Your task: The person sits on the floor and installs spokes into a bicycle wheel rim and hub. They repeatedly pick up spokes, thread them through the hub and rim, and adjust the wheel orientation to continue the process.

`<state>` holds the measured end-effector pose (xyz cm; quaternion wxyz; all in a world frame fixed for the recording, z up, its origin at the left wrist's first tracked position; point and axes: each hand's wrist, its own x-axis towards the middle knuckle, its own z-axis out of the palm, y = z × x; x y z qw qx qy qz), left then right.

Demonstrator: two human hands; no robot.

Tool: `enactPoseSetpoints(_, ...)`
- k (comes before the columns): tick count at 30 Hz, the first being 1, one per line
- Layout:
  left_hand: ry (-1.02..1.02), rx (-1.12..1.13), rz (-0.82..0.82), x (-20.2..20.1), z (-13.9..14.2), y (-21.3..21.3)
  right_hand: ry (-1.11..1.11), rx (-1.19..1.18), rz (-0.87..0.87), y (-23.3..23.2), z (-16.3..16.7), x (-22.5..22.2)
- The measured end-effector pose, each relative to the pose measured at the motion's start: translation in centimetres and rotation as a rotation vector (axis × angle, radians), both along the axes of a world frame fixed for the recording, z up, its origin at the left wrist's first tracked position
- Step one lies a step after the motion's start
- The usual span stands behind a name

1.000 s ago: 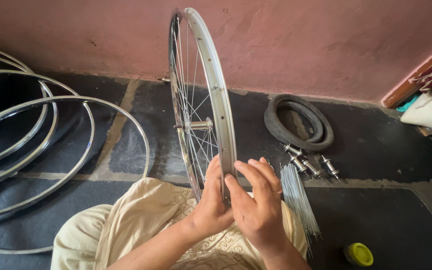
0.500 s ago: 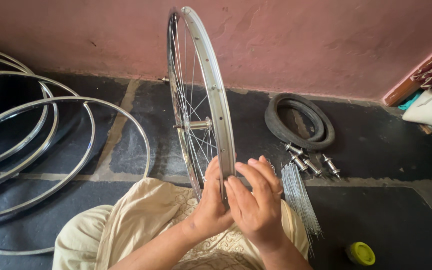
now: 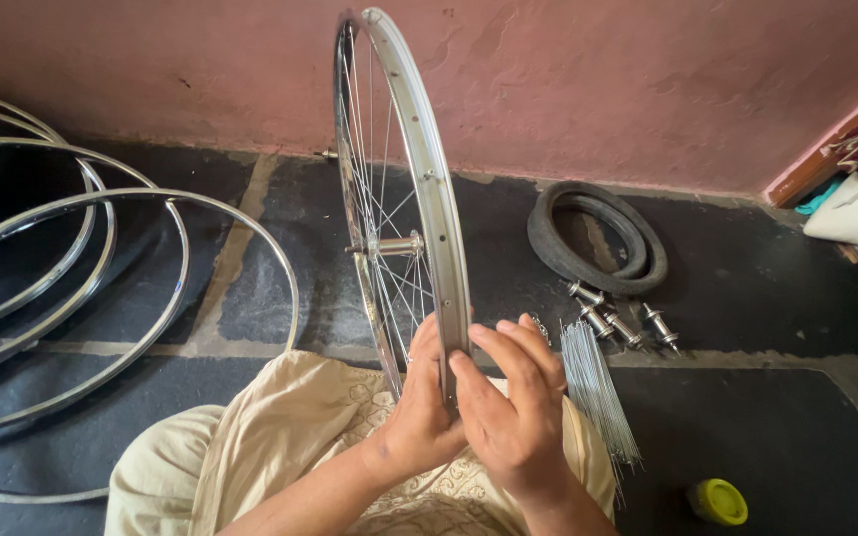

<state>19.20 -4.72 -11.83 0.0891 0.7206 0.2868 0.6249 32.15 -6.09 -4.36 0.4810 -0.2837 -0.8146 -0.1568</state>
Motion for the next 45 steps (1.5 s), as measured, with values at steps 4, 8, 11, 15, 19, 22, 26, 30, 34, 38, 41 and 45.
enactPoseSetpoints(4, 0.012, 0.037, 0.023, -0.1, 0.2, 0.1, 0.010, 0.023, -0.015, 0.1, 0.3, -0.7)
enactPoseSetpoints(8, -0.004, -0.022, -0.010, -0.1, 0.4, 0.0, 0.026, -0.041, 0.007, -0.1, 0.8, -0.5)
enactPoseSetpoints(11, -0.014, -0.022, -0.014, -0.1, 0.4, -0.1, -0.040, -0.043, 0.030, 0.0, 1.0, -0.1)
enactPoseSetpoints(15, -0.009, -0.008, -0.010, -0.2, 0.4, 0.0, -0.027, 0.003, 0.035, 0.1, 0.9, -0.4)
enactPoseSetpoints(19, -0.001, -0.013, -0.014, -0.2, 0.4, 0.1, -0.039, -0.032, 0.040, -0.2, 1.0, -0.3)
enactPoseSetpoints(22, -0.016, -0.026, -0.024, -0.2, 0.4, 0.0, -0.052, -0.025, 0.035, -0.1, 1.1, -0.2)
enactPoseSetpoints(26, -0.005, 0.032, 0.005, -0.3, 0.4, 0.0, -0.012, 0.010, 0.030, 0.1, 0.8, -0.8)
enactPoseSetpoints(30, -0.001, -0.011, -0.035, -0.5, 0.2, 0.0, -0.023, 0.002, 0.033, 0.1, 0.6, -0.7)
enactPoseSetpoints(34, -0.030, -0.060, -0.051, -0.6, 0.0, -0.1, -0.010, -0.010, 0.047, 0.3, 0.2, -0.9)
enactPoseSetpoints(38, -0.117, -0.170, -0.135, -0.8, 0.3, -0.3, 0.002, -0.012, 0.037, 0.2, 0.1, -1.2)
enactPoseSetpoints(41, -0.101, -0.129, -0.124, -1.1, 0.8, -0.5, -0.041, -0.008, 0.059, 0.2, 0.3, -1.0)
enactPoseSetpoints(45, -0.121, -0.221, -0.071, -1.0, 1.3, -0.9, 0.010, 0.017, 0.051, 0.4, -0.3, -1.6)
